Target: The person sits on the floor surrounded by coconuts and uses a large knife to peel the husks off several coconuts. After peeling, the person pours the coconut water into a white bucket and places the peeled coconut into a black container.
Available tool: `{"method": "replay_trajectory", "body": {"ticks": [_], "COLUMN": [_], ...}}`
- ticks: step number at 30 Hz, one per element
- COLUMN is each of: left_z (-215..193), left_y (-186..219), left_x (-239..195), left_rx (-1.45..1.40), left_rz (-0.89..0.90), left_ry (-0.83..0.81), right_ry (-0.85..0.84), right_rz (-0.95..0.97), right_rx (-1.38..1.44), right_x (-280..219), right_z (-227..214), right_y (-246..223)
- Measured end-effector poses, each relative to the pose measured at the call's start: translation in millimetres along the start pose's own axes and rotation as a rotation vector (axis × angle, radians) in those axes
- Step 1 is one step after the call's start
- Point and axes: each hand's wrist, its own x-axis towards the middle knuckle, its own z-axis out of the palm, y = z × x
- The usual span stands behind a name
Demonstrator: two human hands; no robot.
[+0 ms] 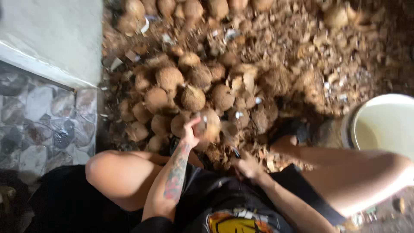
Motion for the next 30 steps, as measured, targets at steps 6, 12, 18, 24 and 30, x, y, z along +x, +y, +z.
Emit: {"method": "replay_trajectory", "body": {"ticks": [6, 12, 18, 24, 30], "left_z": [14, -33, -38, -44, -20], "left_y": [-17, -42, -24, -22, -32], "left_x": [-39, 53, 52, 65, 58], "left_rx": [-0.402, -0.033, 0.025, -0.327, -0.248], "left_rz": [-0.044, -0.081, 0.147, 0.094, 0.221], "left_ry": [-0.198, -0.256, -0.24, -0.248, -0.537], "right_ry": [0.17, 0.169, -0.129, -0.055, -0.1], "right_rz": [-0.061, -0.928, 0.131, 0.112, 0.136], "right_rx": [0.255, 0.046, -0.139, -0.215, 0.361], "right_x": [-46, -90, -14, -57, -93], "right_z": [-25, -54, -14, -22, -18], "right_y": [-71, -105, -8, -70, -126]}}
